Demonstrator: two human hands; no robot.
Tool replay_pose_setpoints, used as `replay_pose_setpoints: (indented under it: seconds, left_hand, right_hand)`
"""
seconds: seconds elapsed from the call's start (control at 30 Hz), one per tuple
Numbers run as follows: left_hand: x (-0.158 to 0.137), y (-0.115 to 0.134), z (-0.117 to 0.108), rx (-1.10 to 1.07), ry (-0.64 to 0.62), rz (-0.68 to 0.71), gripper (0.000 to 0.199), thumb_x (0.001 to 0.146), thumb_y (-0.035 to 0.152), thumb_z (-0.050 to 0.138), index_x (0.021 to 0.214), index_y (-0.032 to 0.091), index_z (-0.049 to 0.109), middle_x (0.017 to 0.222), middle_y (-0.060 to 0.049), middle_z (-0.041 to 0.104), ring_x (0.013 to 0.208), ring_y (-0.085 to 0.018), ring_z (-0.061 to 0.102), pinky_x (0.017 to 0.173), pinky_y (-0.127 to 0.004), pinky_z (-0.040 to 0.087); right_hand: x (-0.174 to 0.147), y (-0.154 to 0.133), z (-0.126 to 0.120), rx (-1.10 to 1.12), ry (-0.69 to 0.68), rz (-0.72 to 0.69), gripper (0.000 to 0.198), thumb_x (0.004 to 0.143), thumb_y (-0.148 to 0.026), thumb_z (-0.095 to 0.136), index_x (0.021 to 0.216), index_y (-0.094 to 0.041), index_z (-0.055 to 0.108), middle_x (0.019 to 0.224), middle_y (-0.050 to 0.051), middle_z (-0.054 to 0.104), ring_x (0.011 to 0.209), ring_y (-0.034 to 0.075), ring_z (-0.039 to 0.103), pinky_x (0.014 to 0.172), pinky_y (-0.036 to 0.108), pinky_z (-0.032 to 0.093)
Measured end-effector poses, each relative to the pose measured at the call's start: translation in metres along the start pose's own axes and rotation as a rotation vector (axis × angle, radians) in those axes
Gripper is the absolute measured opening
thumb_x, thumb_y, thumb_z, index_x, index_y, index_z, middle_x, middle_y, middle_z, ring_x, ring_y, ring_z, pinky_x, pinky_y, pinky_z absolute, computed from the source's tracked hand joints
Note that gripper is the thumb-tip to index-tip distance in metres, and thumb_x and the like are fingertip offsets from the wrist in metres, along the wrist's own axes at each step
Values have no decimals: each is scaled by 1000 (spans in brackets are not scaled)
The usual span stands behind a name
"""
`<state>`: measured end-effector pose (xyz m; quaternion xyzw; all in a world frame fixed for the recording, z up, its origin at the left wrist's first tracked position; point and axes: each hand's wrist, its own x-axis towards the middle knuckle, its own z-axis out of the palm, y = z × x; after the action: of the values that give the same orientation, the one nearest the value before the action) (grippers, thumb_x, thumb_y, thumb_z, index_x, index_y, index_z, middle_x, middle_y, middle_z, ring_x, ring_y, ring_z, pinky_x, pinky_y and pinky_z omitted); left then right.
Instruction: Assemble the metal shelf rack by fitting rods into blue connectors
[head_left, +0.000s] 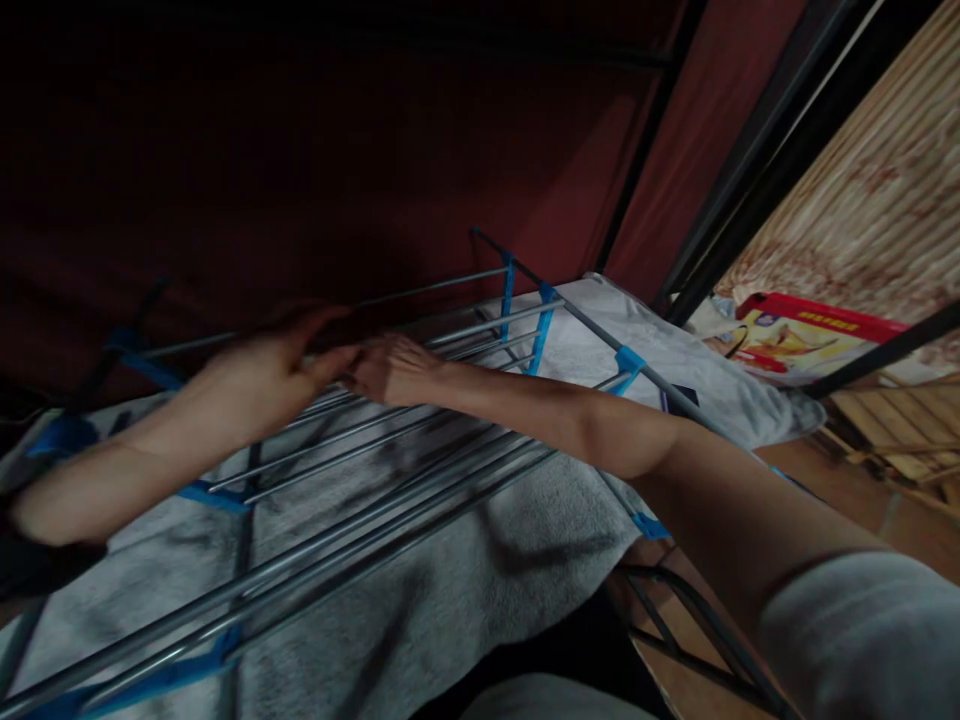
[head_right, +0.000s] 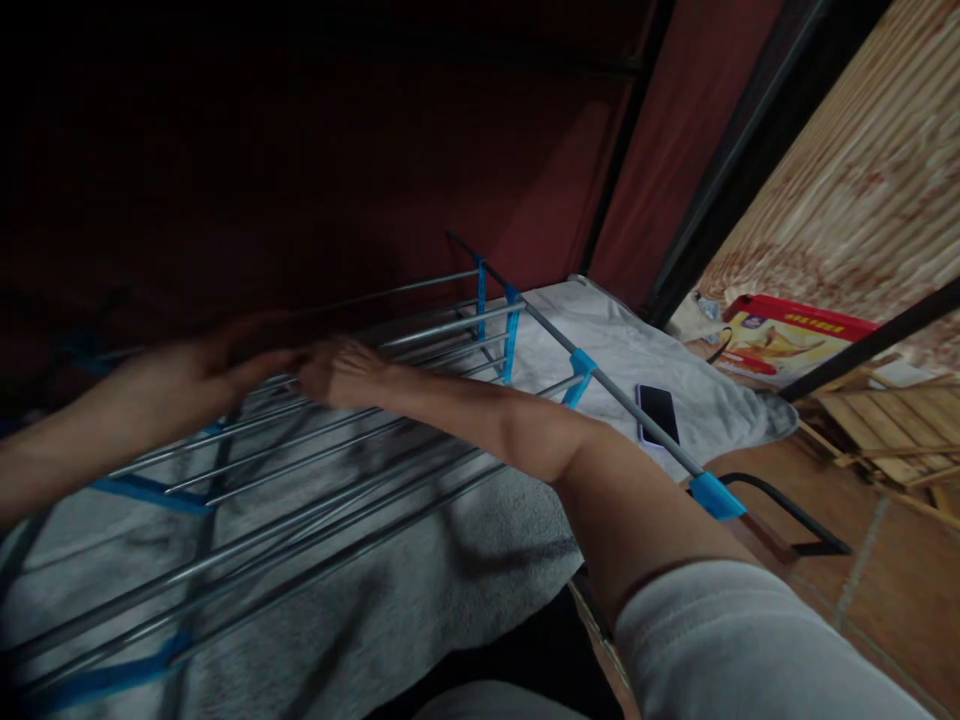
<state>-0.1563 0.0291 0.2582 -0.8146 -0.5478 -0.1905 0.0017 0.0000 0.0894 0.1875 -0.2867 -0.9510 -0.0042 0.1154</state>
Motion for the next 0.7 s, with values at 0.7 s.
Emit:
replay_pose_setpoints:
  seconds: [0.7]
  left_hand:
    - [109,168,131,-104,-111,295,34,99,23,52,130,18,64,131,-12,66,120,-24,64,107,-36,49]
  right_hand:
    - [-220,189,-83,709,477,1034,15,87,-29,63,91,-17,71,92,10,74,84,19,68,81,34,57]
